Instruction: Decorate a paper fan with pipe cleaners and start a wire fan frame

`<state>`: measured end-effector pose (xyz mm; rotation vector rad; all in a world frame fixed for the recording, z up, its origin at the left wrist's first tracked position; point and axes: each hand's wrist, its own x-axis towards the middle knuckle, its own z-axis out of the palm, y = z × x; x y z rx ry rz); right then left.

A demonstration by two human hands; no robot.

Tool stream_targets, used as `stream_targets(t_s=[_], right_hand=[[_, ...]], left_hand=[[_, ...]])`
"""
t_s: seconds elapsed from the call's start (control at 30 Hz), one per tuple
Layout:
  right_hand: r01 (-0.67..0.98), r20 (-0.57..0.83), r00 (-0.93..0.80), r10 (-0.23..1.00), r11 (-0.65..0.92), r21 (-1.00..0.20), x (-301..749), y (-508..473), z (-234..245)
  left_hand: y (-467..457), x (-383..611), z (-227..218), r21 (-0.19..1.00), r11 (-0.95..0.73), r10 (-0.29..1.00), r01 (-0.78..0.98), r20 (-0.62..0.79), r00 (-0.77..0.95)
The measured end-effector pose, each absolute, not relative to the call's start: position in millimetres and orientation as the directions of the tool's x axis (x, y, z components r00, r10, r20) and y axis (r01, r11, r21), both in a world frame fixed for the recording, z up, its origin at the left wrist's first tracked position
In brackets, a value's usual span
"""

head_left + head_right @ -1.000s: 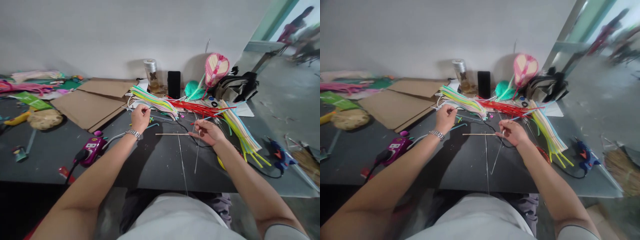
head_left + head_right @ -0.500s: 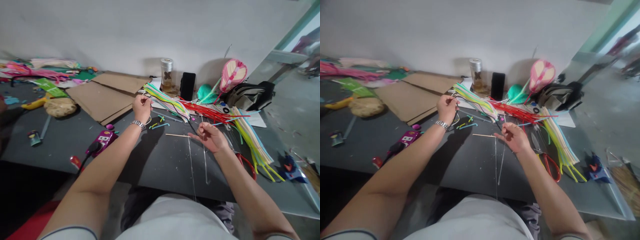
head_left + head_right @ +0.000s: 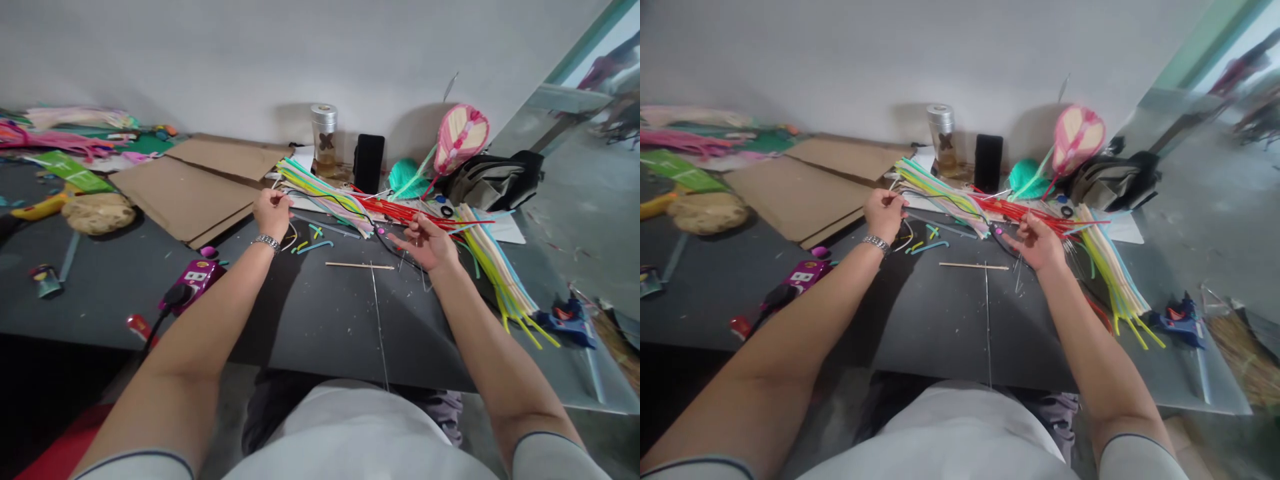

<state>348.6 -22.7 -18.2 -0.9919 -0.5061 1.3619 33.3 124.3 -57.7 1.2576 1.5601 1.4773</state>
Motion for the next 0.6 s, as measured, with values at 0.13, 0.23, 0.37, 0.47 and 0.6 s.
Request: stream_targets(t_s=[0.13, 0.23, 0.37, 0.47, 0.6], right_hand=[[-0.623, -0.294, 0.147, 0.945, -0.142, -0.769, 326.9, -25.8, -20.6], [-0.628, -0.371, 0.223, 0.901, -0.159, -0.762, 324.6, -22.4, -25.4], [-0.550, -0.253, 0.459, 0.852, 0.048, -0.834, 335.0, -0.5, -30.1], [-0.484, -0.148, 0.594, 0.791, 0.204, -0.851, 333.4, 21.2, -18.1], [-0.444, -0.118, 0.599, 0.792, 0.206, -0.872, 323.1, 46.5, 1.2]], left_hand=[[119.9, 37.0, -48.3, 0.982, -0.100, 0.935, 0.161, 0.148, -0.322], [106.7, 41.8, -39.7, 0.981, -0.106, 0.943, 0.165, 0.152, -0.295], [108.3, 45.7, -45.5, 0.960, -0.154, 0.934, 0.233, 0.219, -0.283], [117.3, 42.9, -51.1, 0.916, -0.255, 0.898, 0.310, 0.343, -0.276], [120.2, 37.2, -45.1, 0.749, -0.120, 0.900, 0.652, 0.359, -0.247]])
